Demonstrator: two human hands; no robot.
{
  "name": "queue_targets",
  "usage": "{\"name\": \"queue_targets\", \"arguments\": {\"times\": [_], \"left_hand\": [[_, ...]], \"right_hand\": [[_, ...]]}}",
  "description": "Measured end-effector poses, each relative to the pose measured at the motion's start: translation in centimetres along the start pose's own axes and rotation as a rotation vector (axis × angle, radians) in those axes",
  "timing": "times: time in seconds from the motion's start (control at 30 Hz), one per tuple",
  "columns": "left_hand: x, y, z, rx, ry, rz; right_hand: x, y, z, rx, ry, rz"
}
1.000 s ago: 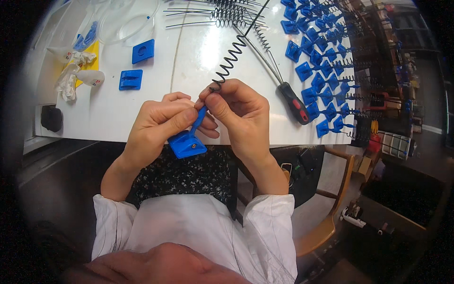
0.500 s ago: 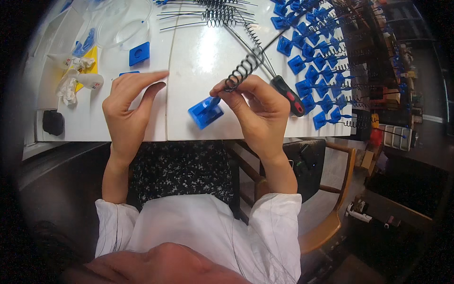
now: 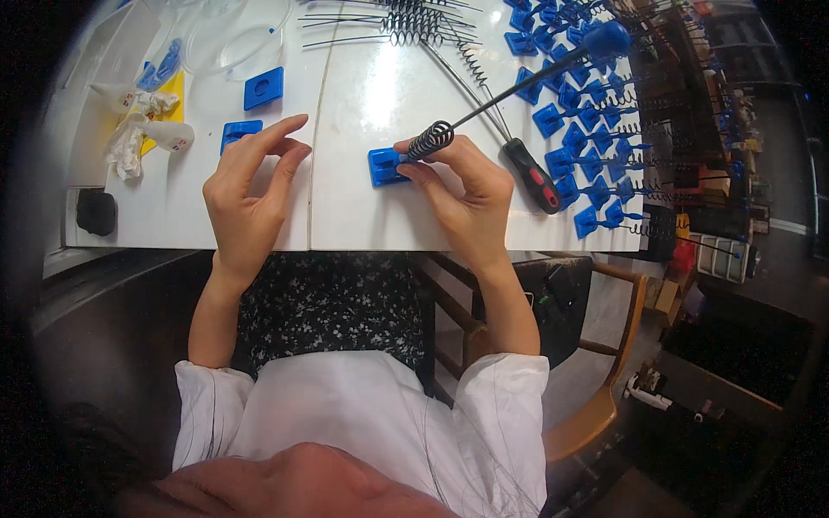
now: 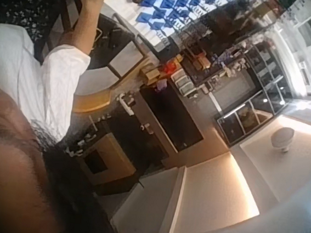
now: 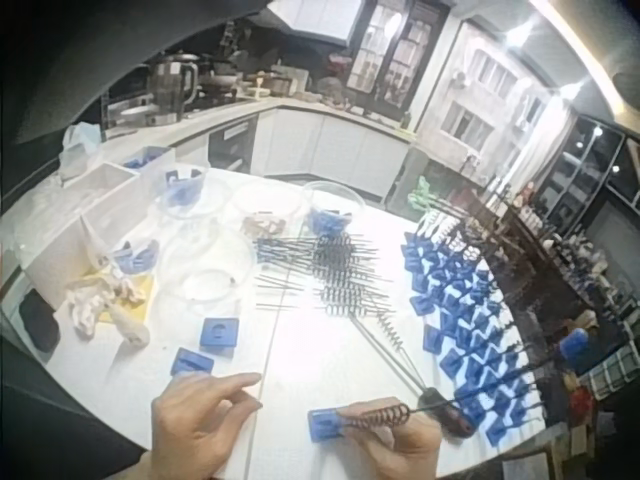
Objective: The person applies glue from a glue bottle to a blue plastic part, then inserts a spiral spring wire into the glued part.
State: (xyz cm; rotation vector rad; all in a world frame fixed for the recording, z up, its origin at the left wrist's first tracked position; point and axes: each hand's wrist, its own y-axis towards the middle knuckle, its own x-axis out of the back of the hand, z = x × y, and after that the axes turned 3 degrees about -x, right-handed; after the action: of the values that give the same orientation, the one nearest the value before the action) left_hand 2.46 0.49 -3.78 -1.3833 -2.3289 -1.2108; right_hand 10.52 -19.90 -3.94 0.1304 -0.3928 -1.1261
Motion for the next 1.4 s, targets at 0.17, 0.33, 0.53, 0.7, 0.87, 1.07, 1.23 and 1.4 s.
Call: {"name": "queue_targets", "arguments": {"times": [0.17, 0.33, 0.53, 0.7, 0.87, 1.07, 1.23, 1.4], "left_hand": [[-0.1, -0.2, 0.1, -0.007, -0.026, -0.003], [-0.3, -0.4, 0.7, 0.008, -0.085, 0.0], [-0.2, -0.5, 0.6, 0.08, -0.145, 0.016], [-0.1, 0.0, 0.6, -0.103, -0.107, 0.014], [0.5, -1.2, -2.0, 0.183, -0.666, 0.312], [1.8, -3.0, -4.5, 0.537, -1.232, 0.624], [2.3, -4.0, -5.7, 0.543, -1.344, 0.695], [2.8, -4.9, -6.5, 0.625, -1.471, 0.737]], "right_hand": [[0.1, -0.5, -0.9, -0.08, -0.018, 0.056], [-0.4, -0.9, -0.2, -0.124, -0.022, -0.025], [-1.4, -0.5, 0.6, -0.028, -0.061, -0.095], [-0.7, -0.7, 1.0, -0.053, 0.141, -0.131], [-0.8, -1.9, 3.3, -0.184, 0.611, -0.088], [-1.6, -3.8, 4.8, -0.327, 0.773, -0.01], [-2.0, -5.3, 5.5, -0.452, 0.919, 0.072], [-1.4, -6.5, 6.6, -0.466, 0.992, 0.179]]}}
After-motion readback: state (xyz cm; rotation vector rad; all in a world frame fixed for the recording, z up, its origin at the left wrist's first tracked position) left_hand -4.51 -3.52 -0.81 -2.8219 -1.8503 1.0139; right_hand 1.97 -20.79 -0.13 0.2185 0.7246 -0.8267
